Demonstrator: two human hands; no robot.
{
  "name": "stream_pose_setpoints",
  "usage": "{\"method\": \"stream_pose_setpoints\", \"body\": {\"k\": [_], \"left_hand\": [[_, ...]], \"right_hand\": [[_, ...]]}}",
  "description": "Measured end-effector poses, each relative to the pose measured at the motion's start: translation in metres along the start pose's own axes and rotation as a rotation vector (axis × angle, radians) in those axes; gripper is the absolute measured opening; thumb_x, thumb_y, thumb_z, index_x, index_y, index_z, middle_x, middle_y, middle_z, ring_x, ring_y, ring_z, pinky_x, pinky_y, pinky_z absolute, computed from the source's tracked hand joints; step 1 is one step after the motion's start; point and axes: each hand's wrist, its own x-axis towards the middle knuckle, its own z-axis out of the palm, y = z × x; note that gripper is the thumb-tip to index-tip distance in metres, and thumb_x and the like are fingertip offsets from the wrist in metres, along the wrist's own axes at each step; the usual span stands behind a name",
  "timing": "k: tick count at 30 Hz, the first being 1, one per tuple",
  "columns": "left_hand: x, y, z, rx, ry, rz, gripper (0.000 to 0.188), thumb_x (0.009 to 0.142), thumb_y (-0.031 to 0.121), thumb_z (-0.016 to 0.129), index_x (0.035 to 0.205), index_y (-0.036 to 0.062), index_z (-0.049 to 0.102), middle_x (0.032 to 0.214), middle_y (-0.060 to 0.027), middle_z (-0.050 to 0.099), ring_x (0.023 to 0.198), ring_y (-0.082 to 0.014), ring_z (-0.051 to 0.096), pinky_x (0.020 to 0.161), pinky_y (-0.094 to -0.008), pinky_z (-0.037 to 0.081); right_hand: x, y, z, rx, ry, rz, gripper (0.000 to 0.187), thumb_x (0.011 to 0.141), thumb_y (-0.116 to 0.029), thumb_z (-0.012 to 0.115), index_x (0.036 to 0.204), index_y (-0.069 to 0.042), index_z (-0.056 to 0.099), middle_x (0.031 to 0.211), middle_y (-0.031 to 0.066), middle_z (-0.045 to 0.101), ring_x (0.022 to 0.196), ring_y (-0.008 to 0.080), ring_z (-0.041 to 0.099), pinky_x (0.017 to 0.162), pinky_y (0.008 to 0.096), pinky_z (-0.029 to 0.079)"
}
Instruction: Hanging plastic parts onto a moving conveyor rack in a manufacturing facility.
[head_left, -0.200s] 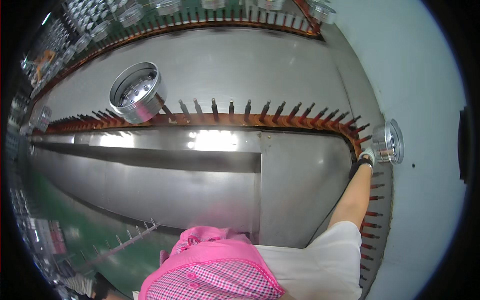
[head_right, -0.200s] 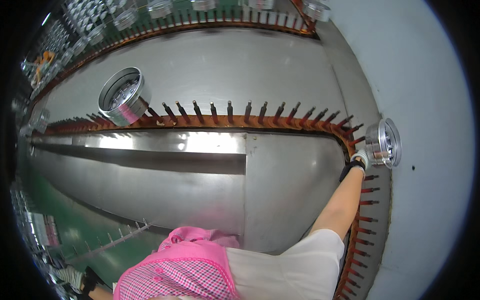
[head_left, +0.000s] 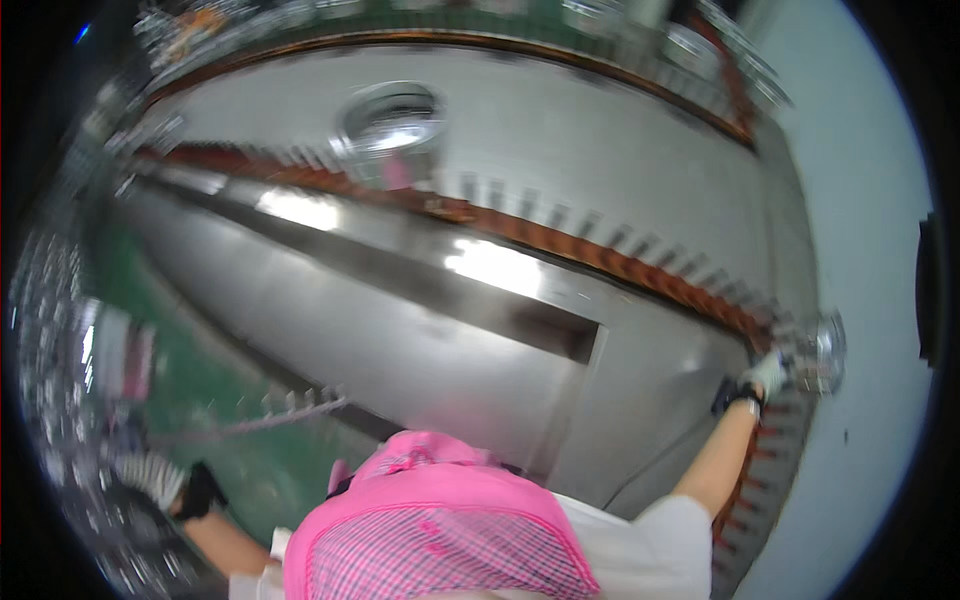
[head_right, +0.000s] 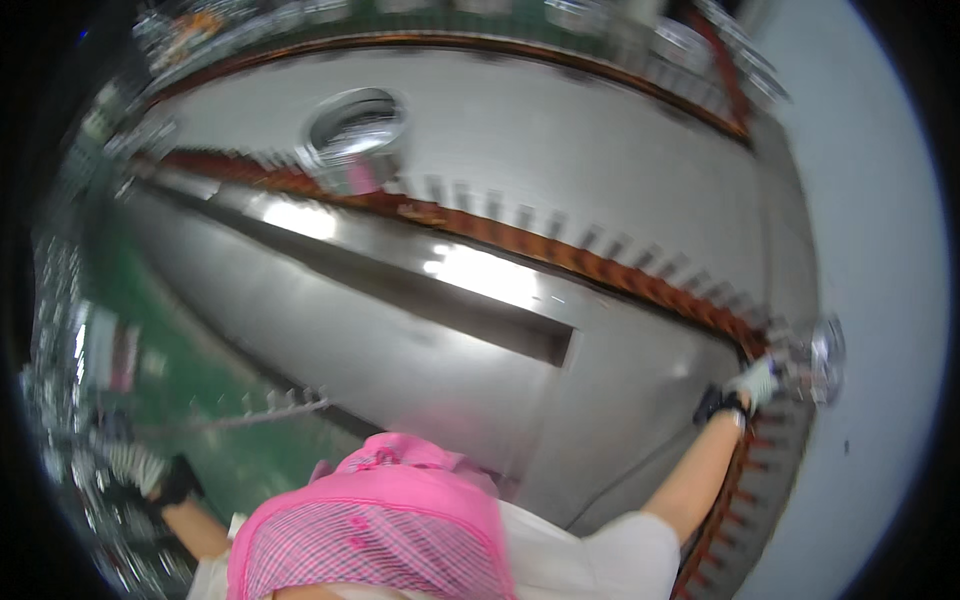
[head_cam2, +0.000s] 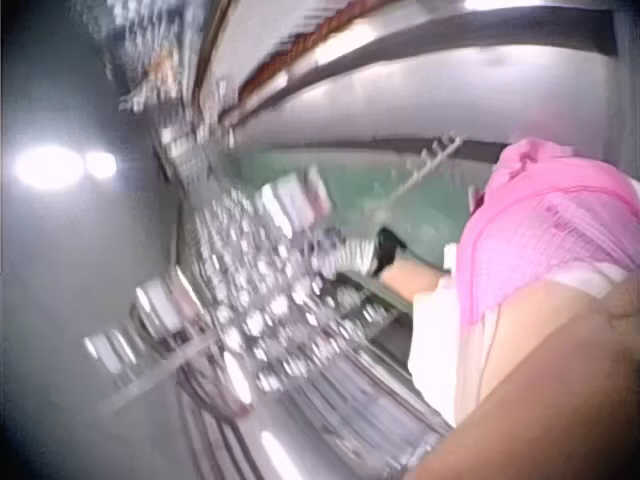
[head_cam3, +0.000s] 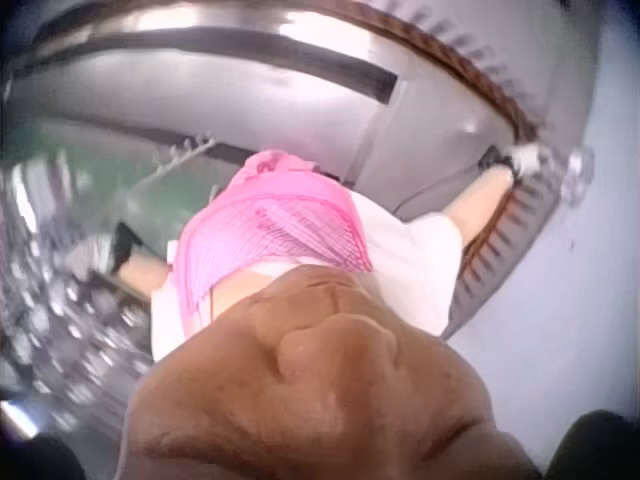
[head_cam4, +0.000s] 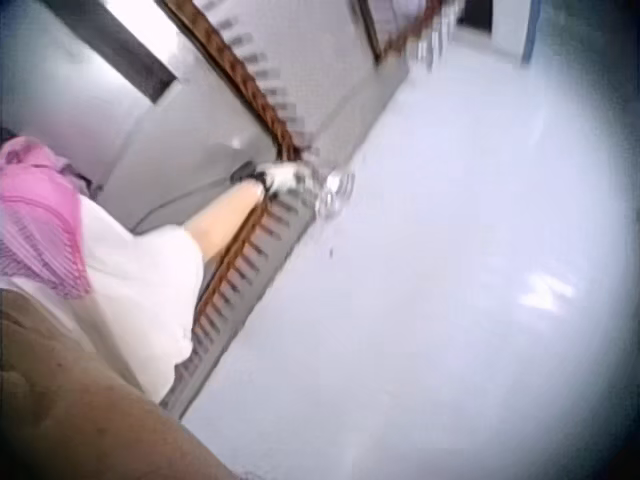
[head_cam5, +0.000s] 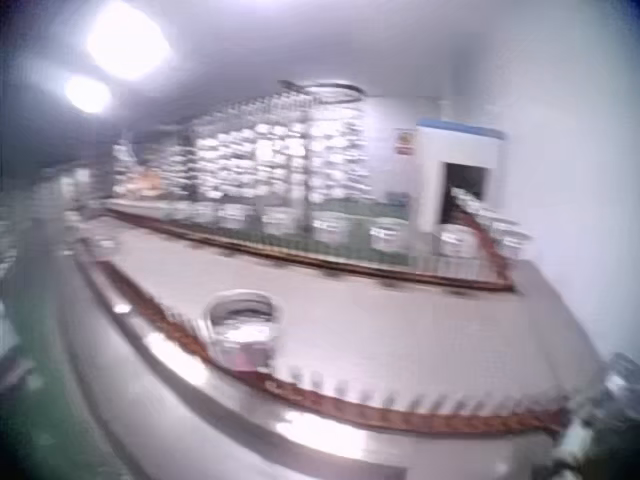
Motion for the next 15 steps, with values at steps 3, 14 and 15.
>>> {"method": "stream_pose_setpoints", "body": {"k": [3,14,15], "left_hand": [[-0.018,0.107,0.070,-0.401,0.291,-0.293,0.039,0.085,0.039,0.046,0.101,0.0034,0.051,0.089,-0.0049,0.051,0.080,-0.0154,0.050,0.071,-0.0303,0.042],[-0.024,0.109,0.079,-0.595,0.281,-0.251,0.041,0.087,0.044,0.043,0.085,0.0041,0.053,0.051,0.0016,0.040,0.047,-0.0083,0.044,0.046,-0.0228,0.040],[-0.026,0.096,0.074,-0.613,0.232,-0.262,0.041,0.087,0.044,0.043,0.085,0.0040,0.053,0.052,0.0014,0.041,0.047,-0.0082,0.044,0.045,-0.0228,0.040]], "right_hand": [[-0.077,-0.077,-0.020,1.048,-0.017,-0.177,0.046,0.084,-0.031,0.051,0.119,-0.002,0.045,0.109,0.0137,0.054,0.089,0.0230,0.056,0.074,0.0299,0.046],[-0.633,-0.228,-0.209,1.110,-1.512,-1.936,0.032,0.080,-0.015,0.053,0.110,-0.004,0.050,0.109,0.0137,0.053,0.094,0.0219,0.055,0.082,0.0314,0.042],[-0.661,-0.226,-0.227,1.072,-1.455,-2.183,0.042,0.080,-0.020,0.054,0.117,-0.003,0.044,0.119,0.0155,0.046,0.098,0.0241,0.053,0.083,0.0326,0.042]]}}
